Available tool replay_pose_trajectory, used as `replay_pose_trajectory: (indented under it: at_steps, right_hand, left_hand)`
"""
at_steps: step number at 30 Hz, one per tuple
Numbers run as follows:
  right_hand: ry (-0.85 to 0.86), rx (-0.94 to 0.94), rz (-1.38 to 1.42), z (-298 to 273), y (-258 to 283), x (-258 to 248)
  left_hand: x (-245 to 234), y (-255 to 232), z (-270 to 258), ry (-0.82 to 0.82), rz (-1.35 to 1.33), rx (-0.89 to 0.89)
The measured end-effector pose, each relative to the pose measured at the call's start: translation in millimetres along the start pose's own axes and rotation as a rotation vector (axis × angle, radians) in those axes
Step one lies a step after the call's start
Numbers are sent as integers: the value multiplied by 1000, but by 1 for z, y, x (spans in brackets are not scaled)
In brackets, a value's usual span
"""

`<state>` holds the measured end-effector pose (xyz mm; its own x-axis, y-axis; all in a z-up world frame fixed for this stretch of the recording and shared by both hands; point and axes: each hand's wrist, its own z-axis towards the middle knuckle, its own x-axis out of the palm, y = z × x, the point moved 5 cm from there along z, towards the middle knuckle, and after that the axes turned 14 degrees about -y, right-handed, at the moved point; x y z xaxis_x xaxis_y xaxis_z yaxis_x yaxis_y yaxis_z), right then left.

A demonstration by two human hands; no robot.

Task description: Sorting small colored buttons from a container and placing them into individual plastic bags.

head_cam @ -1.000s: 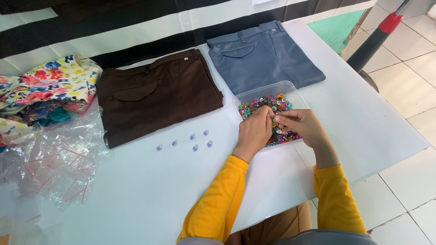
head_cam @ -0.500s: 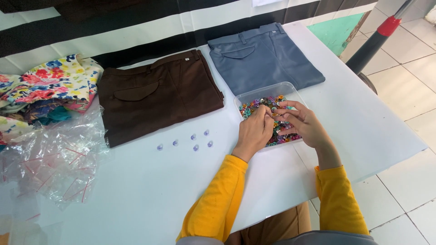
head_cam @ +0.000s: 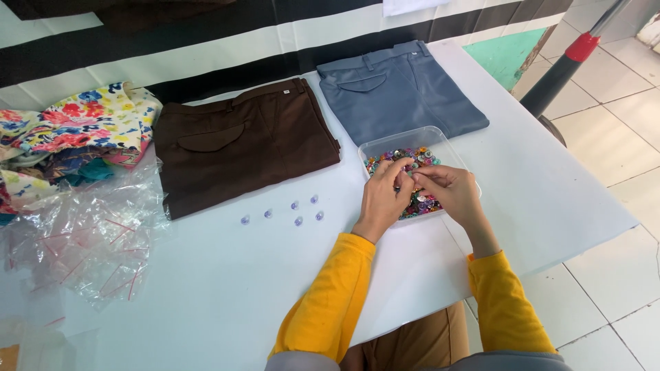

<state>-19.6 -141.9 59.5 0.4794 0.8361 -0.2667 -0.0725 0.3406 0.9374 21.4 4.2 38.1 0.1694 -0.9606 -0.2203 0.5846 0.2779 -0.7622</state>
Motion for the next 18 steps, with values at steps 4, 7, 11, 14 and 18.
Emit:
replay_pose_trajectory:
  at_steps: [4, 7, 11, 14, 18]
  right_hand:
    - [-41, -213, -147, -9, 9, 9]
    - [-188, -501, -291, -18, 9, 19]
    - [-343, -838, -391, -53, 20, 56]
    - [-326, -968, -316, -86, 36, 89]
    - [-265, -1048, -205, -120, 57, 136]
  left_hand:
    - [-12, -5, -1, -132, -96, 115]
    - [-29, -5, -8, -253, -71, 219]
    - [-64, 16, -28, -330, -93, 284]
    - [-121, 31, -38, -343, -84, 203]
    - [-211, 84, -52, -394, 26, 0]
